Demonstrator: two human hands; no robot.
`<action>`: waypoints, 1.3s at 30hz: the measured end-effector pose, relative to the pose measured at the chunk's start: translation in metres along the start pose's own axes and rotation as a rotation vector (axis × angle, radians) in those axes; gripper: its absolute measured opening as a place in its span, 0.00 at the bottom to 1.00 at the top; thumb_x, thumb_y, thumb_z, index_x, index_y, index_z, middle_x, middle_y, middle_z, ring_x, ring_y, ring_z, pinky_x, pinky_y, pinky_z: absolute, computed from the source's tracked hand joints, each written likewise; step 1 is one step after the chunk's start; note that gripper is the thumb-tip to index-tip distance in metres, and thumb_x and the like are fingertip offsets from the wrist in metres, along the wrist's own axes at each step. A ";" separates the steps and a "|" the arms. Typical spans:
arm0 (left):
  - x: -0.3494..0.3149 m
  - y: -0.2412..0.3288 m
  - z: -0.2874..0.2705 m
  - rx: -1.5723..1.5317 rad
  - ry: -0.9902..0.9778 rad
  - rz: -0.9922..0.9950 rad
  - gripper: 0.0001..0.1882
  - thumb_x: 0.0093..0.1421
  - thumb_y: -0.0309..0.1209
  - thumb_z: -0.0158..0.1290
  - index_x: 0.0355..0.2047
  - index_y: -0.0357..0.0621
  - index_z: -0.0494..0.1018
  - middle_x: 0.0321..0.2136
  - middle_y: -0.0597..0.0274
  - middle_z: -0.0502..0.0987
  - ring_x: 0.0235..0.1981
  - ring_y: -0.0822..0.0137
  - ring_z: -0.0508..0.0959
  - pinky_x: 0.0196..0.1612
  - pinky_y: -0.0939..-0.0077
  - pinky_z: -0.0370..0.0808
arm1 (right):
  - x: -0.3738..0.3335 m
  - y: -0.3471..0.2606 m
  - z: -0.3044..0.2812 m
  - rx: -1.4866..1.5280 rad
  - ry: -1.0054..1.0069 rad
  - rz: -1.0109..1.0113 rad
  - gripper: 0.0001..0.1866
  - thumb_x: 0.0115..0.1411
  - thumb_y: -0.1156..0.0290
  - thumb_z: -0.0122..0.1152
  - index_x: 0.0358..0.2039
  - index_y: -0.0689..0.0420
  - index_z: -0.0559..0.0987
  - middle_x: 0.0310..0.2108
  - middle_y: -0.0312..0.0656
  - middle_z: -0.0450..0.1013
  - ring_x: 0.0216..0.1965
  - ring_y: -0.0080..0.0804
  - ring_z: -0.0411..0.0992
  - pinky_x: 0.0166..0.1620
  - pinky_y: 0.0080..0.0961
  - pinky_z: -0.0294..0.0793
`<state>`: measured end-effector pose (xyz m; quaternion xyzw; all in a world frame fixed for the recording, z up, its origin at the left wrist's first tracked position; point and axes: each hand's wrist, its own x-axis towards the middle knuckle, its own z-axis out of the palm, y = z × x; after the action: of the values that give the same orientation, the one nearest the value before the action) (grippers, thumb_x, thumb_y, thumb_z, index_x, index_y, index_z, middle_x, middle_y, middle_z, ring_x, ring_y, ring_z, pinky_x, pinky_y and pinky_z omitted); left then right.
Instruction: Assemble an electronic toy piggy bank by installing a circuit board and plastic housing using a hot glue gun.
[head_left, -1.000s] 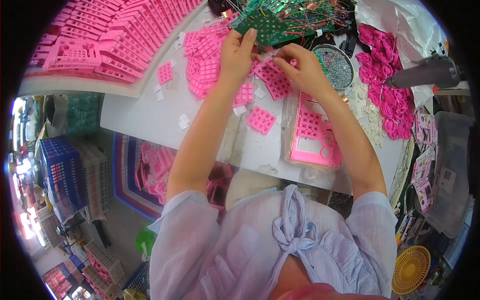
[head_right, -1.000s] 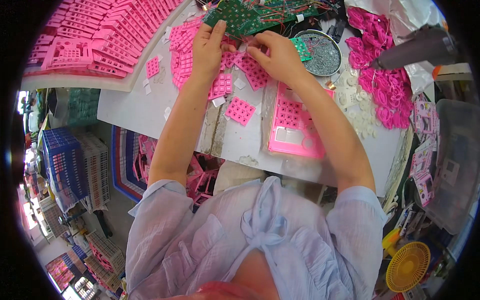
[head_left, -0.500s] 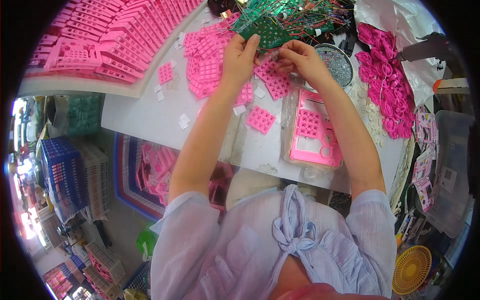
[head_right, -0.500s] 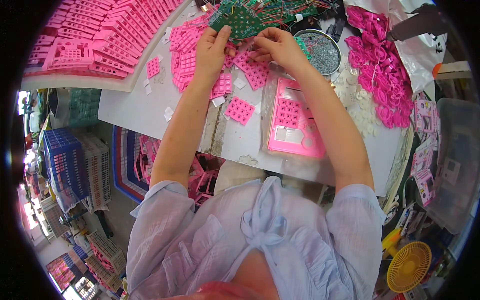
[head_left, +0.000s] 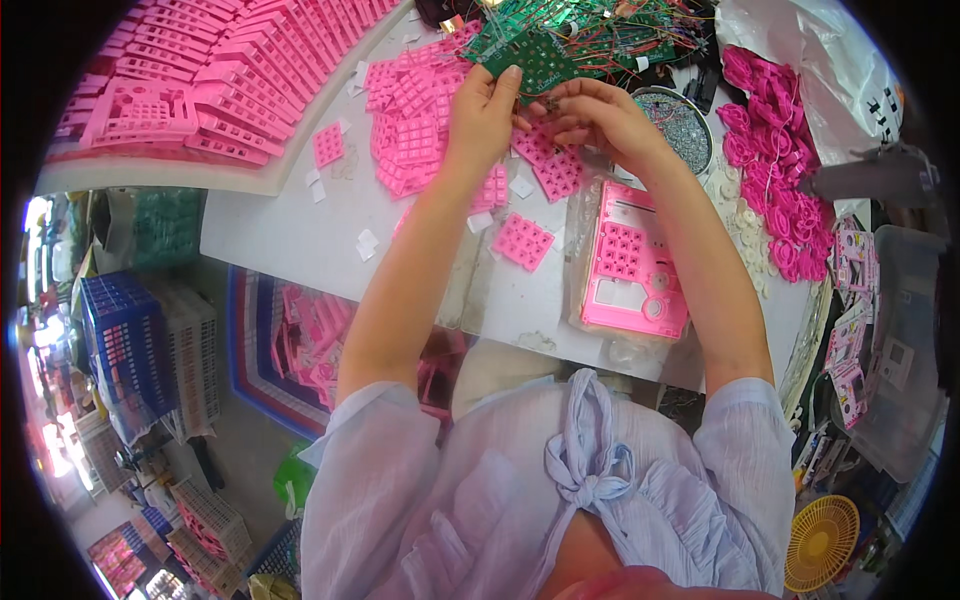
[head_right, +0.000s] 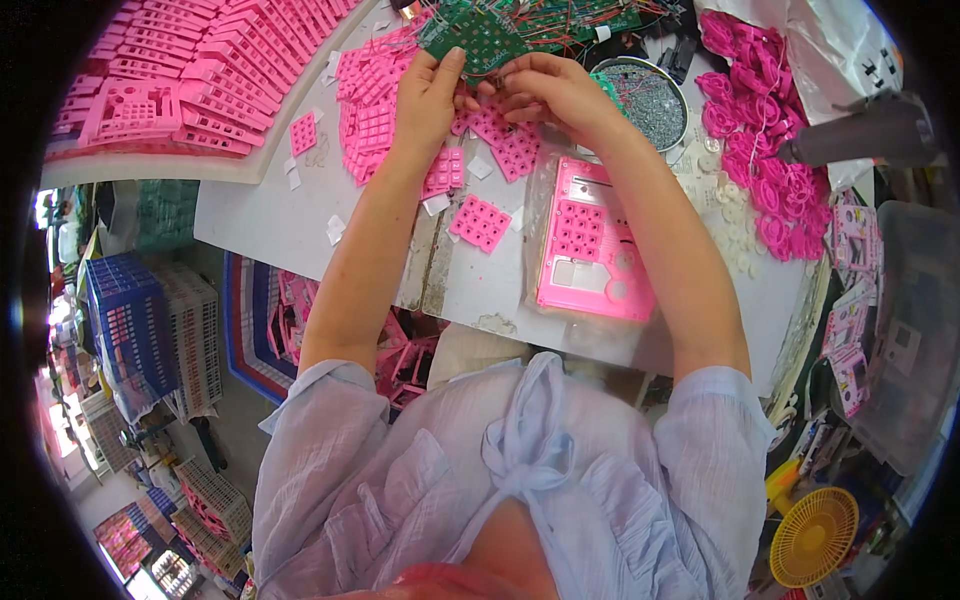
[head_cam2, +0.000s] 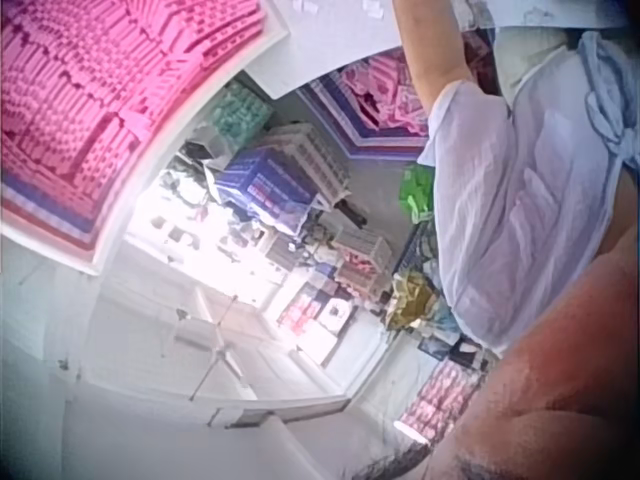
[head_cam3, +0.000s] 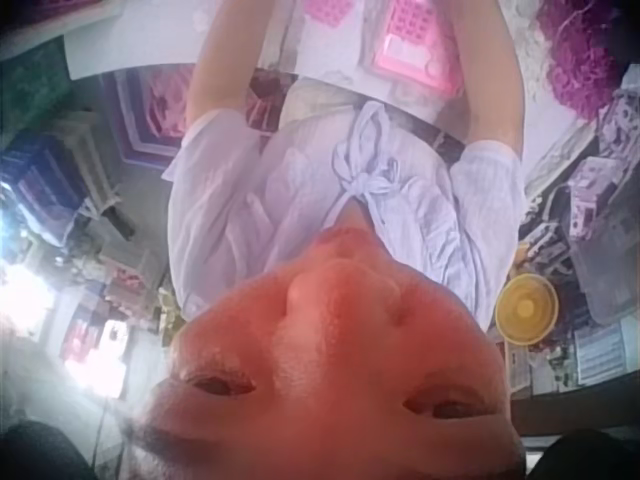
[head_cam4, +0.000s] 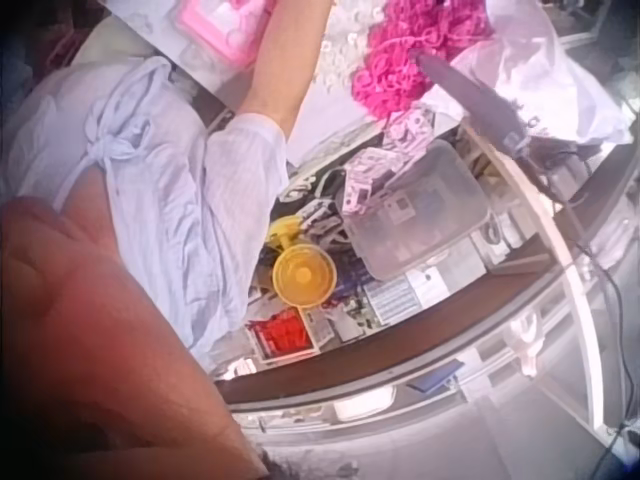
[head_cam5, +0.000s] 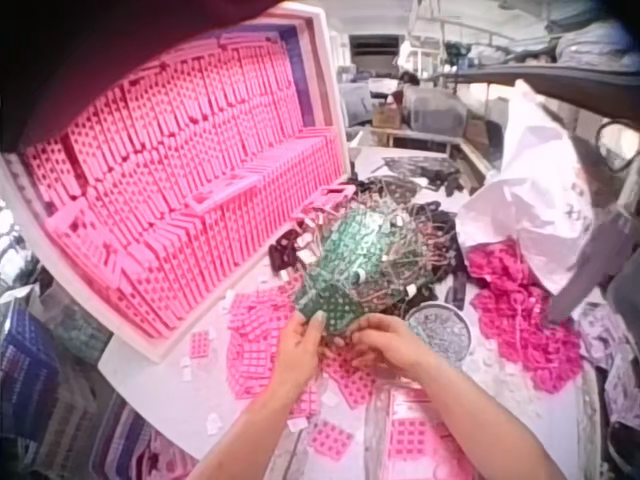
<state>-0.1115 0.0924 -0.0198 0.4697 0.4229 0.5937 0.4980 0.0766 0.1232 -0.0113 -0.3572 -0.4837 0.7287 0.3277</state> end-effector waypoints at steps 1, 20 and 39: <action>0.001 -0.001 -0.002 -0.007 0.000 0.000 0.13 0.72 0.35 0.48 0.49 0.39 0.72 0.34 0.62 0.81 0.27 0.74 0.81 0.23 0.83 0.75 | -0.001 0.000 0.002 0.012 -0.023 -0.028 0.13 0.65 0.69 0.61 0.45 0.63 0.76 0.40 0.43 0.78 0.33 0.25 0.79 0.37 0.22 0.81; -0.042 0.035 0.014 -0.226 0.012 -0.092 0.11 0.70 0.31 0.51 0.48 0.38 0.72 0.38 0.60 0.81 0.32 0.71 0.80 0.27 0.77 0.79 | -0.067 -0.028 0.002 -0.406 -0.241 0.052 0.11 0.61 0.66 0.62 0.33 0.63 0.79 0.19 0.33 0.71 0.21 0.18 0.68 0.24 0.21 0.64; -0.139 0.105 0.055 0.853 -0.480 0.833 0.25 0.46 0.22 0.58 0.48 0.50 0.81 0.51 0.53 0.74 0.43 0.59 0.75 0.46 0.63 0.67 | -0.212 -0.016 0.030 0.396 0.069 -0.165 0.26 0.60 0.69 0.65 0.57 0.59 0.71 0.50 0.42 0.74 0.48 0.31 0.75 0.43 0.28 0.78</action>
<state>-0.0692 -0.0587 0.0746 0.8714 0.2806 0.3953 0.0759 0.1656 -0.0604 0.0549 -0.2699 -0.3470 0.7676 0.4664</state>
